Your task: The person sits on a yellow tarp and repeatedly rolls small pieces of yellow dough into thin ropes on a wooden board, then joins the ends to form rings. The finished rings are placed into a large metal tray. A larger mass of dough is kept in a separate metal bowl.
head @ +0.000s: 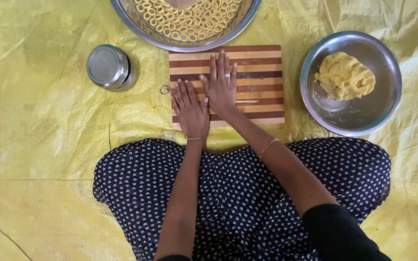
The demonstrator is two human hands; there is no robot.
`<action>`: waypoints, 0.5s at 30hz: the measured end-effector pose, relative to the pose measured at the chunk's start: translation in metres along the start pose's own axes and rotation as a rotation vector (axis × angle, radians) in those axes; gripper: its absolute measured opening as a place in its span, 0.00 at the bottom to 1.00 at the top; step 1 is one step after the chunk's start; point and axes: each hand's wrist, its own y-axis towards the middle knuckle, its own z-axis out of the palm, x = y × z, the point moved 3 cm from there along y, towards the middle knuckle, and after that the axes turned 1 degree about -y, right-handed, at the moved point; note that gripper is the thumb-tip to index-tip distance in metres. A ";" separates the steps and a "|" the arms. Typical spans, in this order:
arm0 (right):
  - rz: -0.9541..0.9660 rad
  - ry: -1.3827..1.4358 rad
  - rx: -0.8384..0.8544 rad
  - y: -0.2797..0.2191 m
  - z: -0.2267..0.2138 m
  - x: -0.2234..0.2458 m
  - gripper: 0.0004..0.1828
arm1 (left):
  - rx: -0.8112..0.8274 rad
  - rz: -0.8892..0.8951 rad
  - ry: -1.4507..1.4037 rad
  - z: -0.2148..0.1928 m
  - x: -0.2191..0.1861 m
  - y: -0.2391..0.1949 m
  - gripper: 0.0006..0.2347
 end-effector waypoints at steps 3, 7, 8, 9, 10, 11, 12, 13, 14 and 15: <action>-0.044 0.017 -0.058 -0.020 -0.009 0.003 0.39 | -0.038 0.003 -0.068 0.003 0.005 -0.002 0.34; 0.010 0.178 -0.149 -0.034 -0.038 -0.023 0.38 | -0.074 0.013 -0.192 0.010 0.016 -0.002 0.34; -0.006 0.243 -0.133 -0.041 -0.046 -0.034 0.33 | -0.086 0.002 -0.233 0.012 0.019 -0.001 0.34; -0.021 0.308 -0.116 -0.051 -0.054 -0.045 0.28 | -0.096 -0.008 -0.275 0.014 0.021 0.000 0.34; -0.037 0.372 -0.098 -0.062 -0.061 -0.054 0.23 | -0.107 -0.019 -0.316 0.016 0.024 0.001 0.33; -0.065 0.371 -0.088 -0.071 -0.067 -0.060 0.20 | -0.117 -0.025 -0.335 0.018 0.026 0.002 0.32; -0.093 0.369 -0.078 -0.081 -0.070 -0.065 0.17 | -0.128 -0.030 -0.354 0.019 0.028 0.003 0.31; -0.121 0.368 -0.067 -0.089 -0.070 -0.066 0.14 | -0.137 -0.036 -0.372 0.020 0.029 0.001 0.31; -0.148 0.342 -0.120 -0.096 -0.070 -0.066 0.14 | -0.140 -0.027 -0.386 0.022 0.026 -0.001 0.30; -0.176 0.319 -0.173 -0.100 -0.069 -0.062 0.14 | -0.144 -0.016 -0.396 0.023 0.024 -0.004 0.29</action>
